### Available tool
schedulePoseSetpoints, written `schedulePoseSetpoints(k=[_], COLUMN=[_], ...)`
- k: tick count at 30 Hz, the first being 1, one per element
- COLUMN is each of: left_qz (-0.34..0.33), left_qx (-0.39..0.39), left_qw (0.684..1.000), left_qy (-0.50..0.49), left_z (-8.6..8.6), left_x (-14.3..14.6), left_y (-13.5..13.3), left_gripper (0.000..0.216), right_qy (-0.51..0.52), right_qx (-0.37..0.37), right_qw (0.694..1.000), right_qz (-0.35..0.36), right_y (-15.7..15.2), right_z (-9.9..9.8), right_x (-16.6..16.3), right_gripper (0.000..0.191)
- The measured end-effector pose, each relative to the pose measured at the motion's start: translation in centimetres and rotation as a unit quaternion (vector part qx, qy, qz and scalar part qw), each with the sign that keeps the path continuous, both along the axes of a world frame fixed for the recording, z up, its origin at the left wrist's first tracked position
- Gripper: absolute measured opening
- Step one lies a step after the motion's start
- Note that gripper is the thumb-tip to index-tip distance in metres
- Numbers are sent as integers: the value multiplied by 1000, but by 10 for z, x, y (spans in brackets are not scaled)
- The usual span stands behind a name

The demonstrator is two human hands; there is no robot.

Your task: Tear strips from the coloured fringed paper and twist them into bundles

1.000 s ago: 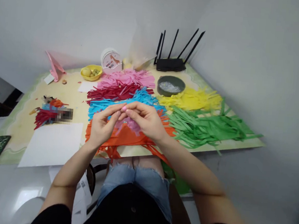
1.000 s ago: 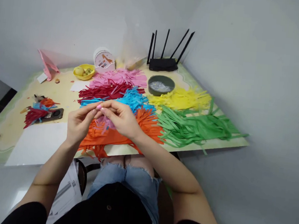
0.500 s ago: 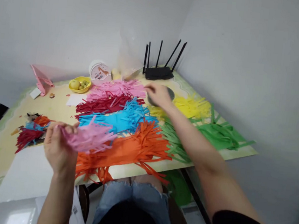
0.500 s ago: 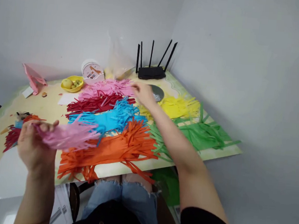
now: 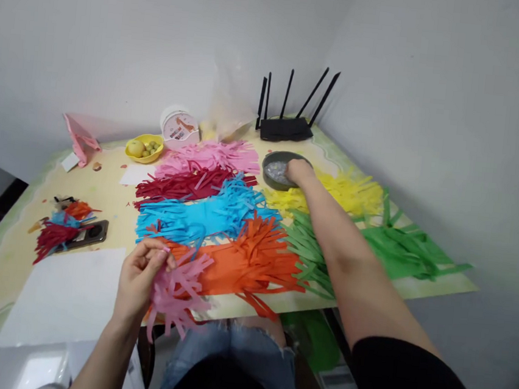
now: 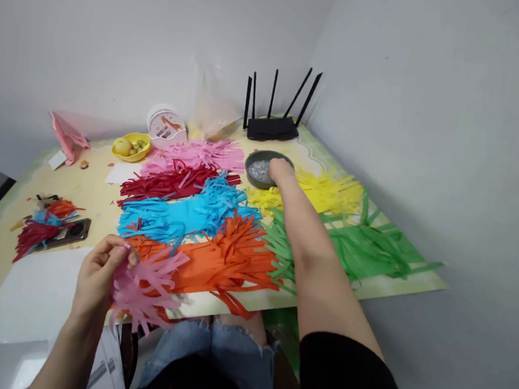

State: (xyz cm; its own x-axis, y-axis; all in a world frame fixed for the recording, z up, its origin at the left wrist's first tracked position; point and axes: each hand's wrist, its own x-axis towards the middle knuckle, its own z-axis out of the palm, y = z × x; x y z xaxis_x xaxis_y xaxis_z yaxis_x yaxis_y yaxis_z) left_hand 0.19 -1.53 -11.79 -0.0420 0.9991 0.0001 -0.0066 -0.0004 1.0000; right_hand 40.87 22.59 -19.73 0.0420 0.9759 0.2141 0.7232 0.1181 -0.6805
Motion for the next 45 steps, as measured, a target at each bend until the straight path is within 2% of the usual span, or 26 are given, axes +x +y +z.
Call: schedulePoseSetpoints(k=[4, 7, 10, 13, 16, 19, 23, 30, 34, 41, 43, 45], left_qz=[-16, -32, -40, -49, -33, -9, -10, 2, -8, -2, -5, -7], left_qx=[-12, -5, 22, 65, 127, 176, 184, 215, 253, 311, 298, 270], left_qw=[1000, 999, 999, 997, 991, 984, 982, 970, 950, 904, 914, 940], left_qy=[-1, -11, -12, -13, -4, 21, 35, 113, 181, 294, 276, 208], left_z=[0, 2, 7, 13, 18, 19, 19, 20, 25, 26, 22, 19], left_x=[4, 9, 18, 32, 45, 48, 40, 25, 19, 15, 16, 16], left_y=[2, 5, 8, 10, 9, 3, -12, -32, -38, -43, -43, -41], left_gripper=[30, 29, 28, 24, 19, 17, 17, 14, 9, 9, 9, 7], right_qy=[48, 98, 192, 374, 429, 447, 442, 445, 416, 400, 383, 378], right_qx=[-16, 2, 29, 58, 24, -1, -8, 14, 35, 33, 34, 24], right_qw=[994, 990, 981, 914, 874, 856, 858, 861, 882, 887, 894, 896], right_qz=[-93, -99, -19, 146, 226, 260, 261, 248, 220, 229, 230, 231], right_y=[-2, -15, -48, -105, -165, -208, -234, -256, -264, -267, -267, -267], right_z=[5, 21, 41, 60, 75, 86, 92, 94, 91, 80, 81, 84], right_x=[7, -8, -50, -106, -154, -183, -201, -219, -227, -228, -226, -225], right_gripper=[18, 11, 15, 35, 37, 32, 31, 30, 31, 30, 27, 27])
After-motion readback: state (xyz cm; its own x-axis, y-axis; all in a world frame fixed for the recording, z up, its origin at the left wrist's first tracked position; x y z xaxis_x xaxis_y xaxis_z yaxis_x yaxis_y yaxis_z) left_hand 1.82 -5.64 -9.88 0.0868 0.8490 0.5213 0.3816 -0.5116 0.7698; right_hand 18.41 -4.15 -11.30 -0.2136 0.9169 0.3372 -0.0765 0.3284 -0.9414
